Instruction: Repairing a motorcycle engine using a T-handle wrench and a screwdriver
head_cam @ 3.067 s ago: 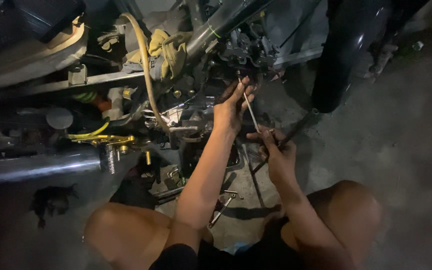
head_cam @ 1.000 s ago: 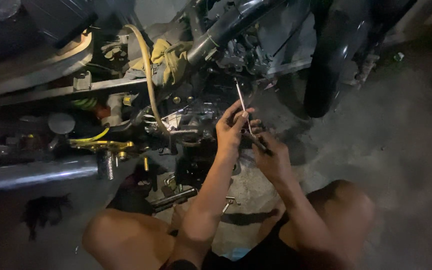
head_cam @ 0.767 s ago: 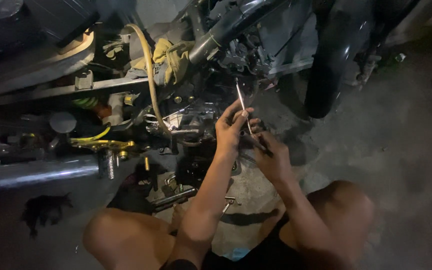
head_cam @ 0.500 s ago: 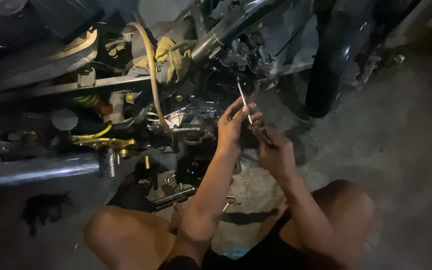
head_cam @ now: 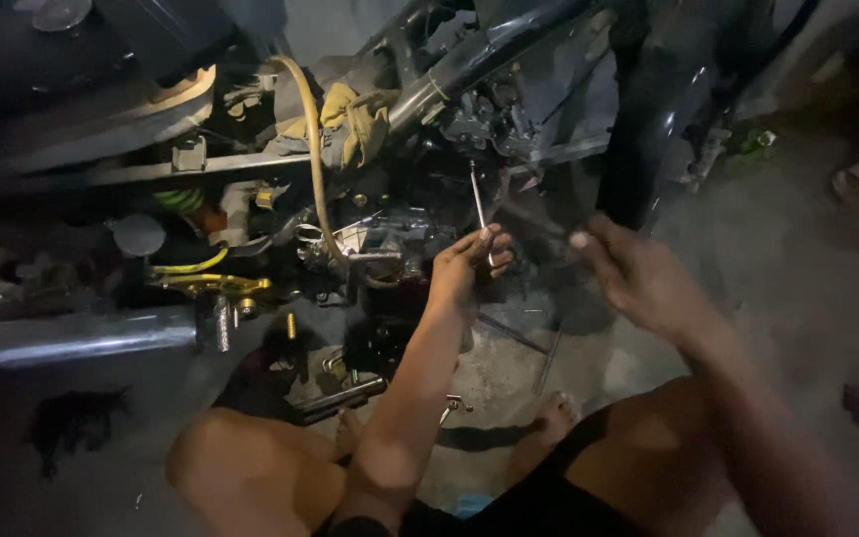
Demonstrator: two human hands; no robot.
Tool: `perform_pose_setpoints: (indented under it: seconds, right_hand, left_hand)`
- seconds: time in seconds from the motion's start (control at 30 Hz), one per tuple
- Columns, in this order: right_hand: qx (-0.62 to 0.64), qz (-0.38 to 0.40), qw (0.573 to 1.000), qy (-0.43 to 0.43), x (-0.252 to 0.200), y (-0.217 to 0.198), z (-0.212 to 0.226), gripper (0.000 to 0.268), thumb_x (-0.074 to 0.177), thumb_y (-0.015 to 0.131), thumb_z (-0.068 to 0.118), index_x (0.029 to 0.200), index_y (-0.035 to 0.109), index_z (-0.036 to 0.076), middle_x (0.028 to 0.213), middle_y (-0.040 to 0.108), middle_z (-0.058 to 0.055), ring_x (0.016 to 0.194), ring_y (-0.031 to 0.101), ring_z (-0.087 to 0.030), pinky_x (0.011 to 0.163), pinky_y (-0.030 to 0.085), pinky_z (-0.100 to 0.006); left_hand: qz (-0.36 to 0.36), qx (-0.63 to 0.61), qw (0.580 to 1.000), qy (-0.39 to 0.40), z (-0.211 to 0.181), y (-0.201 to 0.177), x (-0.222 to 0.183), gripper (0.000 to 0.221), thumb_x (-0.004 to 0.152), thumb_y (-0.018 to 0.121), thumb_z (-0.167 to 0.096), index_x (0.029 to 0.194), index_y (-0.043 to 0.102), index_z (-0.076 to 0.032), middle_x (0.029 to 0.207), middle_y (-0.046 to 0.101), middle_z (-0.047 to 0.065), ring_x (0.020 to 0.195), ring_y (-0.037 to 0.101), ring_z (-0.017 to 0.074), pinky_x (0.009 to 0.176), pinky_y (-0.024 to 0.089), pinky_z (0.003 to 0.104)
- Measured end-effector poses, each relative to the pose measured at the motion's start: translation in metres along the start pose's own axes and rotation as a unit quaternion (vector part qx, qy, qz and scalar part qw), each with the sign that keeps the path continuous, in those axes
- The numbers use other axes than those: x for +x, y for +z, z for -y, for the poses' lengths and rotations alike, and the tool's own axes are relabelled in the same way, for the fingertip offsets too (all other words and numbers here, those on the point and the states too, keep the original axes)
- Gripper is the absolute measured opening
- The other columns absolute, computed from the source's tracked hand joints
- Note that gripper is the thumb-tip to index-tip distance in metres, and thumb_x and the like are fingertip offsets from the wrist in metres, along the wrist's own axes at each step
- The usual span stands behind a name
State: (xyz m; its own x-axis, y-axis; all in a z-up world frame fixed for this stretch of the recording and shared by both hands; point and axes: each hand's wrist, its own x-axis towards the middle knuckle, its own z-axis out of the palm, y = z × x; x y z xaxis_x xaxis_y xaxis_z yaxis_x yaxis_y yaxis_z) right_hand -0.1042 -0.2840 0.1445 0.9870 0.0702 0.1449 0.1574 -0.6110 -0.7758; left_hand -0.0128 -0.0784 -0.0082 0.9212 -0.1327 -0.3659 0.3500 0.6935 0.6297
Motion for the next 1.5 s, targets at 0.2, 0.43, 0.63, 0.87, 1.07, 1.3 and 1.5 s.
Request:
perform_pose_setpoints:
  seconds: [0.2,0.43,0.63,0.87,1.07,1.3,1.5]
  right_hand:
    - [-0.466,0.030,0.878,-0.107,0.010,-0.029,0.018,0.022,0.102,0.064,0.042,0.101,0.081,0.028,0.064,0.072,-0.006,0.052,0.067,-0.024,0.050,0.051,-0.038]
    - [-0.572,0.142,0.801,-0.103,0.036,-0.041,0.037,0.023,0.091,0.065,0.042,0.107,0.078,0.031,0.073,0.074,-0.002,0.049,0.064,-0.019,0.049,0.046,-0.035]
    - [-0.618,0.159,0.768,-0.055,0.048,-0.052,0.061,0.029,0.090,0.064,0.048,0.090,0.077,0.022,0.072,0.072,-0.001,0.055,0.067,-0.021,0.055,0.052,-0.033]
    - [-0.632,0.210,0.746,0.017,0.061,-0.040,0.077,0.026,0.096,0.060,0.051,0.098,0.078,0.032,0.083,0.076,0.006,0.073,0.073,-0.016,0.074,0.053,-0.035]
    - [-0.607,0.194,0.770,-0.023,0.063,-0.040,0.070,0.031,0.090,0.065,0.055,0.093,0.080,0.028,0.085,0.077,0.005,0.069,0.073,-0.020,0.066,0.055,-0.033]
    - [-0.581,0.207,0.786,0.030,0.062,-0.049,0.088,0.028,0.092,0.066,0.051,0.099,0.081,0.028,0.090,0.080,0.005,0.075,0.076,-0.017,0.069,0.058,-0.032]
    - [-0.610,0.205,0.765,0.001,0.067,-0.047,0.074,0.034,0.084,0.066,0.046,0.088,0.078,0.014,0.077,0.074,-0.003,0.056,0.067,-0.023,0.055,0.052,-0.035]
  left_hand:
    - [0.004,0.004,1.000,-0.009,-0.004,0.009,-0.004,0.031,0.094,0.076,-0.016,0.119,0.073,0.002,0.103,0.074,0.025,0.075,0.074,0.0321,0.061,0.061,0.033]
    - [0.077,-0.012,0.997,-0.001,-0.012,0.006,-0.011,0.030,0.100,0.063,-0.013,0.122,0.065,0.007,0.103,0.071,0.018,0.075,0.063,0.0196,0.060,0.049,0.028]
    - [0.036,-0.009,0.999,-0.027,-0.024,0.017,-0.024,0.029,0.102,0.061,-0.012,0.122,0.064,0.008,0.106,0.070,0.020,0.075,0.065,0.0224,0.063,0.055,0.030]
    - [0.035,-0.020,0.999,-0.025,-0.025,0.021,-0.027,0.029,0.101,0.062,-0.015,0.119,0.063,0.008,0.106,0.069,0.021,0.071,0.061,0.0184,0.059,0.053,0.027]
    - [0.029,-0.016,0.999,-0.035,-0.027,0.024,-0.032,0.032,0.099,0.064,-0.016,0.123,0.063,0.005,0.109,0.071,0.019,0.076,0.066,0.0193,0.060,0.054,0.026]
    - [0.014,-0.056,0.997,-0.051,-0.019,0.020,-0.020,0.030,0.099,0.065,-0.014,0.121,0.063,0.006,0.105,0.071,0.021,0.067,0.063,0.0177,0.056,0.055,0.027]
    - [0.022,0.012,0.999,-0.025,-0.017,0.020,-0.020,0.032,0.100,0.064,-0.018,0.122,0.066,0.005,0.110,0.072,0.019,0.083,0.068,0.0213,0.078,0.062,0.034]
